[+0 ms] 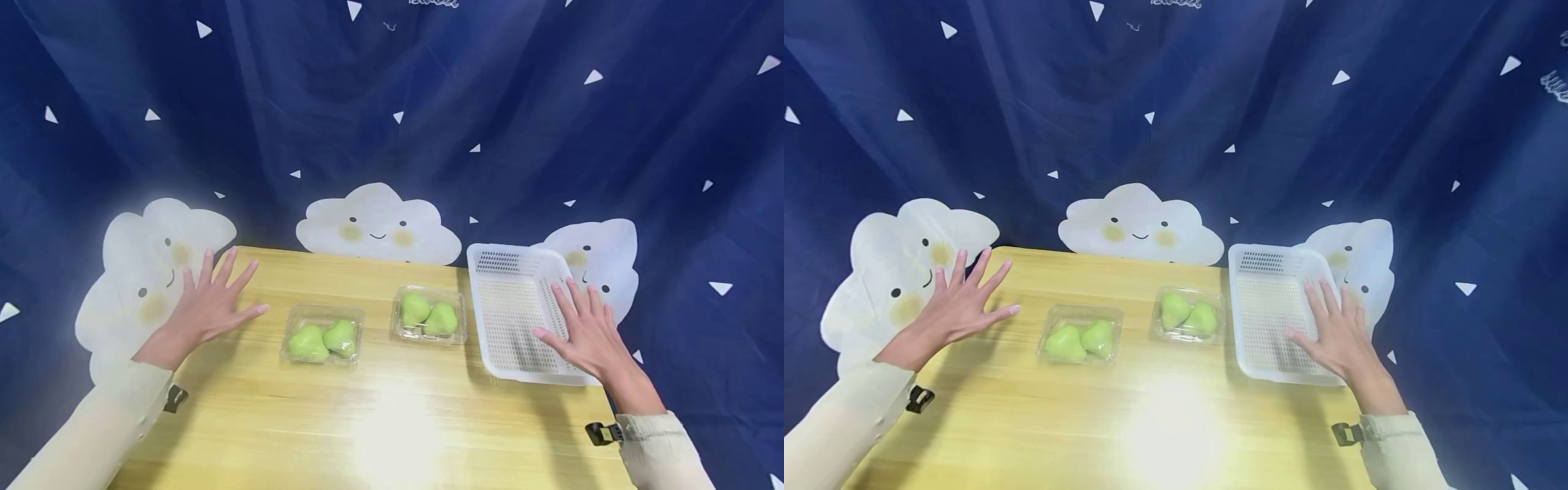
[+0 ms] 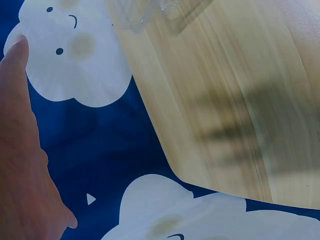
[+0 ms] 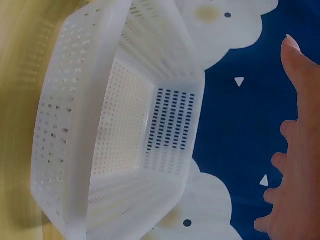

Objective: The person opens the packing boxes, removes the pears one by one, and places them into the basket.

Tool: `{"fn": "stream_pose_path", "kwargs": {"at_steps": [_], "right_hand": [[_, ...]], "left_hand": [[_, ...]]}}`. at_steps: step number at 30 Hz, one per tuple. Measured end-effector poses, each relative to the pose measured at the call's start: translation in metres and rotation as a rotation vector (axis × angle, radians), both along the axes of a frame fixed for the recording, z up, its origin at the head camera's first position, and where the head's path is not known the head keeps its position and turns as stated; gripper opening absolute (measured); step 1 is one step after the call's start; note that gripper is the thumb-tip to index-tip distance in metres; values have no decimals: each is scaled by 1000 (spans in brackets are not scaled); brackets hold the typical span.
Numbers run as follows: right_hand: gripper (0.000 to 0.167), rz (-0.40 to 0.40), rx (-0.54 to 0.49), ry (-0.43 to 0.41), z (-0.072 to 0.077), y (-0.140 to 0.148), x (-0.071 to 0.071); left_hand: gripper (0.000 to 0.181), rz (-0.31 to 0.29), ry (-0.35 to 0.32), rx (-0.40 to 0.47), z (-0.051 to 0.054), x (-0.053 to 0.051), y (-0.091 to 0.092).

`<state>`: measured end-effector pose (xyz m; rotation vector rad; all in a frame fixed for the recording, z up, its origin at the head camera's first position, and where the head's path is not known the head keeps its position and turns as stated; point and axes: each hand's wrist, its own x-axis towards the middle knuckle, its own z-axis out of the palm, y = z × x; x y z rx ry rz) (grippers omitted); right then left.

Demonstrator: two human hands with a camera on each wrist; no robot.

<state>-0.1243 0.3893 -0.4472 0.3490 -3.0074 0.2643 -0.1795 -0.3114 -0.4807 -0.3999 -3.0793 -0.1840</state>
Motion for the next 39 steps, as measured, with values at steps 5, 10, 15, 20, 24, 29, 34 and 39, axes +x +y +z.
{"fn": "stream_pose_path", "kwargs": {"at_steps": [5,10,15,20,24,29,34,39], "right_hand": [[100,18,20,25,-3,-6,-4],[100,30,31,27,-3,-12,-5],[101,43,21,15,-3,-20,-7],[101,61,27,40,-4,-26,-10],[101,81,31,50,-5,-32,-14],[101,92,38,36,-8,-39,-17],[100,108,46,56,-9,-46,-20],[100,116,59,47,-13,-52,-22]], "left_hand": [[95,-1,4,1,-1,1,1],[94,-9,13,2,-3,3,0],[94,-21,29,-8,-6,5,0],[94,-30,48,-16,-9,6,0],[94,-29,52,-20,-12,6,0],[95,-30,44,-22,-16,6,1],[96,-20,24,-5,-19,7,2],[97,-13,10,12,-24,8,3]]}}
